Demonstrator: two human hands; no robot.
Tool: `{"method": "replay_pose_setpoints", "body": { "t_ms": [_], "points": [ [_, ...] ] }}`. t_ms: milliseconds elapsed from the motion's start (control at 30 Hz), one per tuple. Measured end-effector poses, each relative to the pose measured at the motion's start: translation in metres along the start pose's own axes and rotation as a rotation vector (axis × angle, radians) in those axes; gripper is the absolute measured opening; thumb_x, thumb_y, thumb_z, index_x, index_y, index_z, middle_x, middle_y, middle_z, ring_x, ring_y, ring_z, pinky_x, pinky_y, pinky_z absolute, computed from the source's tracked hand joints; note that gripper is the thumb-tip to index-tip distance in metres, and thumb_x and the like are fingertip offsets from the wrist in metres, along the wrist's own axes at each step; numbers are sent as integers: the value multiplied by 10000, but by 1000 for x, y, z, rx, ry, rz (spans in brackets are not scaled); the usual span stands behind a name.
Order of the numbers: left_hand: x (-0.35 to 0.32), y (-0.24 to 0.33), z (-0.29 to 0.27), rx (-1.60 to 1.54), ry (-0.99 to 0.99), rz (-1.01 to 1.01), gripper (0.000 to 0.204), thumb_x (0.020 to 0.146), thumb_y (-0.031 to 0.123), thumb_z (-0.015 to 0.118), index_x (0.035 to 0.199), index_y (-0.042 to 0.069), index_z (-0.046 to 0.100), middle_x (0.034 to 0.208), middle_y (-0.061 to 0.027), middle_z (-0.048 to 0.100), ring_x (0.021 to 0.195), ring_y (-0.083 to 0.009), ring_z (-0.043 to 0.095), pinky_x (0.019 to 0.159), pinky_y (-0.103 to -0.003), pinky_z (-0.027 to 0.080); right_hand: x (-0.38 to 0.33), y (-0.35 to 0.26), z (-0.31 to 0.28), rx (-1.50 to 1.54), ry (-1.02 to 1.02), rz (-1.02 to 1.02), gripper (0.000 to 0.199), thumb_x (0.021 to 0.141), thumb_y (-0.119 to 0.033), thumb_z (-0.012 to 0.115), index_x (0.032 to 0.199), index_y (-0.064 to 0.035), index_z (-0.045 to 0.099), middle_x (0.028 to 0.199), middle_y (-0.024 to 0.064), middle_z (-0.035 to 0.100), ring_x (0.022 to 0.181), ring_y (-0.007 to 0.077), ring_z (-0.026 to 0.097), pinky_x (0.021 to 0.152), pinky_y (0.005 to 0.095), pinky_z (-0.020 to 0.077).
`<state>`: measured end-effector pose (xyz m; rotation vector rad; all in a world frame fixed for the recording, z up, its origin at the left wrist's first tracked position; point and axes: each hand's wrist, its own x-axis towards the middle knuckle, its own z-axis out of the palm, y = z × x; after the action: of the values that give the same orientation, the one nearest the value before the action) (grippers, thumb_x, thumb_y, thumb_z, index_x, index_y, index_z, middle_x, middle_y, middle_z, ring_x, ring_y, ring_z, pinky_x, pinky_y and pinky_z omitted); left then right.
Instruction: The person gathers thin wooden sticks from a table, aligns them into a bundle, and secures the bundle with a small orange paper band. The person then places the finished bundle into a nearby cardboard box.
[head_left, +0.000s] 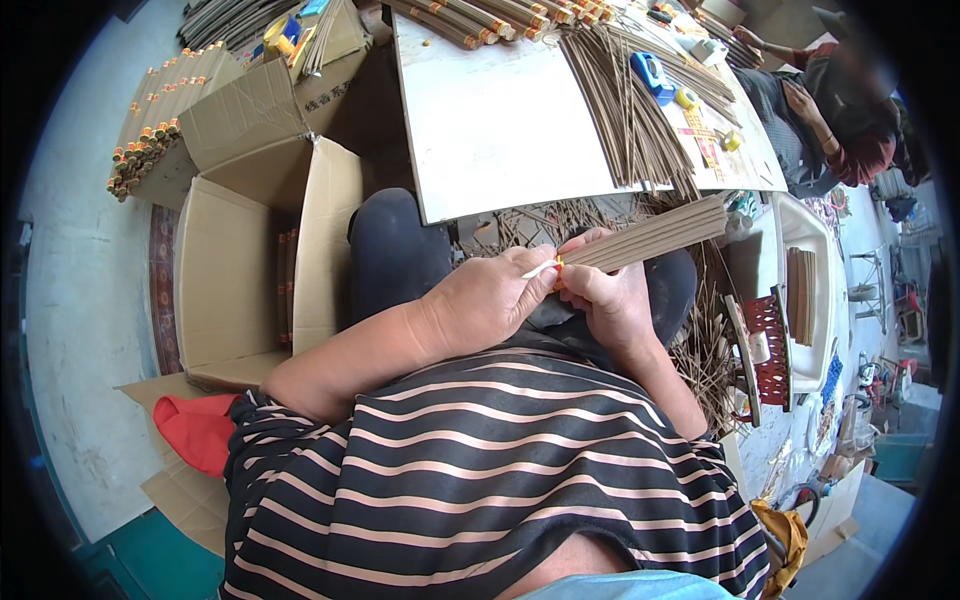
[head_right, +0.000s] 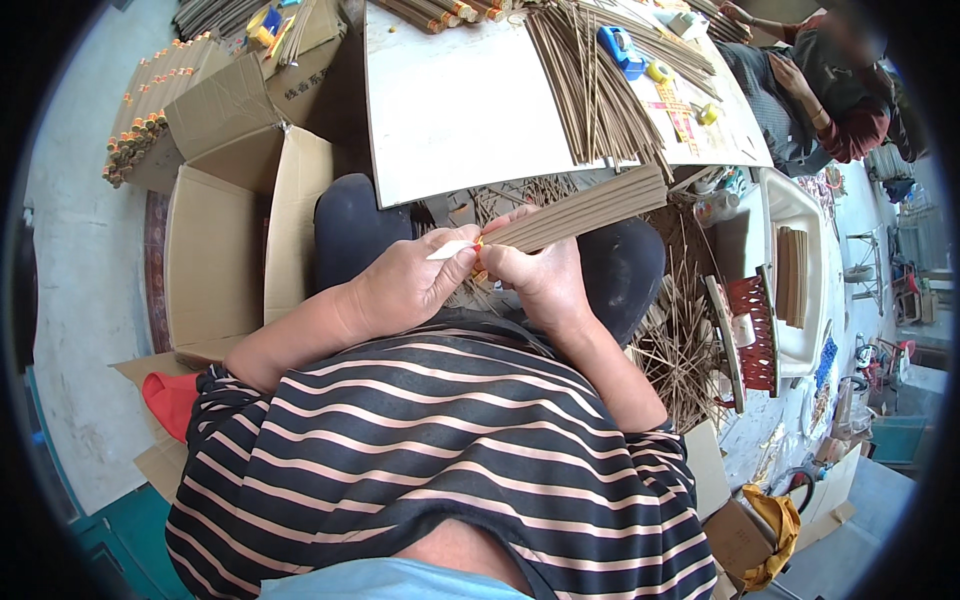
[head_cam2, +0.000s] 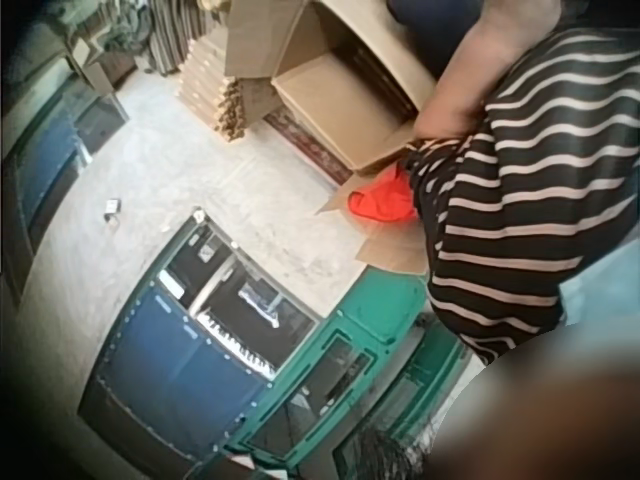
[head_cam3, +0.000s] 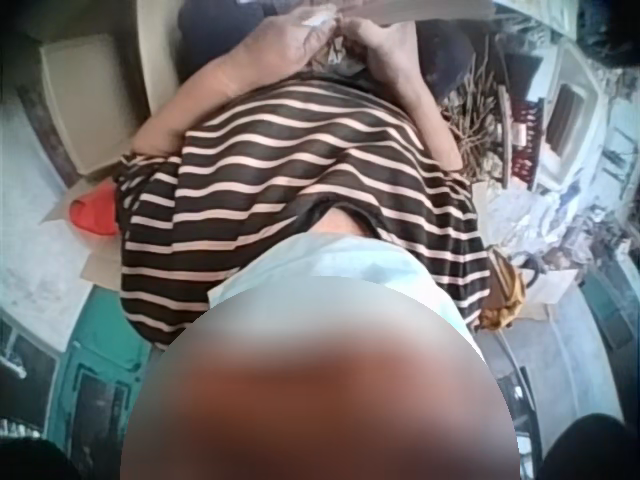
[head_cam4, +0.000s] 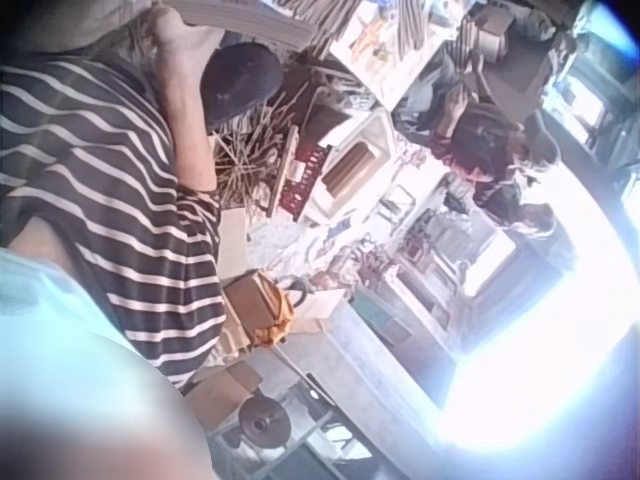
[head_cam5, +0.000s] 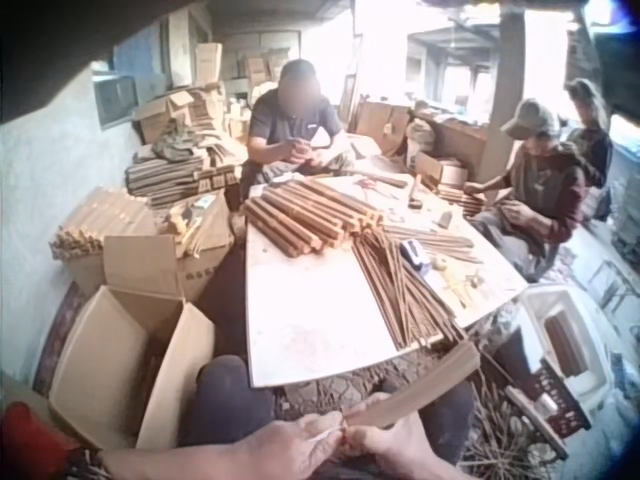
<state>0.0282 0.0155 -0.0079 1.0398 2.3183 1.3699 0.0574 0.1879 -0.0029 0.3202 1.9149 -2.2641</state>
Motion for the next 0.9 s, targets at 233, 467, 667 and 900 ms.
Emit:
{"method": "replay_pose_setpoints", "body": {
  "t_ms": [233,467,667,900],
  "points": [
    [4,2,1,198,-3,84,310,891,166,505,1133,-15,433,830,-213,556,679,-357,609,578,-374,518,-2,-1,2,58,47,-22,316,638,-125,656,871,58,547,682,70,570,547,91,519,489,206,418],
    [6,-1,2,288,-2,190,387,877,112,536,1193,-75,413,877,-231,556,662,-345,606,570,-361,518,-4,4,2,137,57,-6,277,670,-95,646,891,44,555,681,63,573,534,90,515,476,201,410],
    [6,-6,2,388,-7,263,411,871,103,542,1201,-97,402,922,-262,560,683,-337,618,595,-348,534,-7,10,3,183,73,7,257,704,-113,660,895,33,568,678,57,581,527,86,514,465,195,403],
    [6,-17,2,494,16,421,513,821,135,591,1162,-188,387,837,-239,559,663,-287,617,577,-291,536,-7,11,6,185,87,52,207,742,-140,655,855,23,596,652,38,570,501,65,486,439,191,377]
  ]
}}
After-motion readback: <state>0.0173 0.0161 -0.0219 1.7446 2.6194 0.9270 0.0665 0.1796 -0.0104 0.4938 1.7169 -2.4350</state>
